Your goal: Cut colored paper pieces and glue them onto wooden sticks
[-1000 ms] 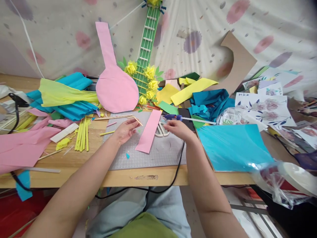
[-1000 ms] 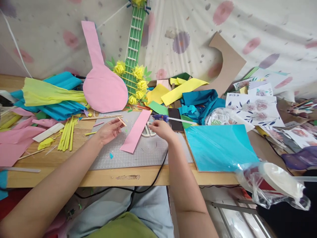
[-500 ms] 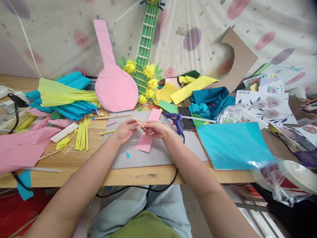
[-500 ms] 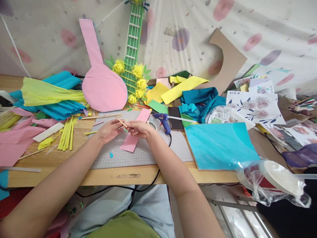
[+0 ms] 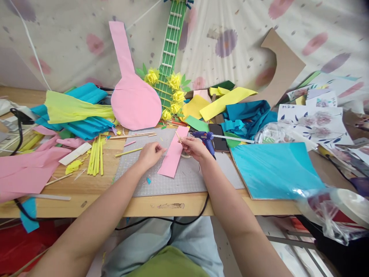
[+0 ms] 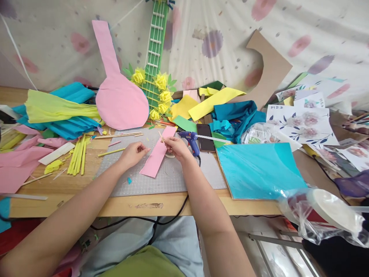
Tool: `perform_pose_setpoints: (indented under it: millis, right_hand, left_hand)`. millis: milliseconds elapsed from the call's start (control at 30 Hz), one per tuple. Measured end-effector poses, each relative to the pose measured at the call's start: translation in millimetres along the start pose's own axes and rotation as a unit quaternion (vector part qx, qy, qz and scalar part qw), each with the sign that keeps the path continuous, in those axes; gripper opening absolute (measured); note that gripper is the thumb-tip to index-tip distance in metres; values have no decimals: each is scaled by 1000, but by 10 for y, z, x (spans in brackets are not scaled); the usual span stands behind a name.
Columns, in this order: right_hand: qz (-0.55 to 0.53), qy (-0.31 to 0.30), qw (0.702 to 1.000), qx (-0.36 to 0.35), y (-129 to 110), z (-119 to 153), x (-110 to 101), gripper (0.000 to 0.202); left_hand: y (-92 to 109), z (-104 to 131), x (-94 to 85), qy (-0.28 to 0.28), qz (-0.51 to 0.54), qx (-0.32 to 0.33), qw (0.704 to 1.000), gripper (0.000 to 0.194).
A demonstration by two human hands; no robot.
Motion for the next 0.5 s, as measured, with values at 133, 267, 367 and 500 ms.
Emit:
perform_pose_setpoints:
  millis: [133,267,367,500]
  right_hand:
    - [34,36,998,-37,-56,1,-98,33]
    - [36,46,997,-58,-49,-20,-82,34]
    - [39,53,995,-76,-46,-34,-86,34]
    - [1,59,994,-95,-63,-33,-99,32]
  left_hand:
    - [133,34,132,0,-147,13,989,44]
    - [121,38,270,-36,-183,-13,982,38]
    - [105,13,252,-44,-136,-5,990,23]
    - [-100,-47,2,45,69,-48,995,20]
Point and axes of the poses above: each hand's wrist, its own z-axis away from the middle knuckle, its own x-axis out of the palm, y = z × x, the point moved 10 cm from there along -z, towards the middle knuckle, and after that the axes turned 3 degrees about -y, right-handed, at the moved point
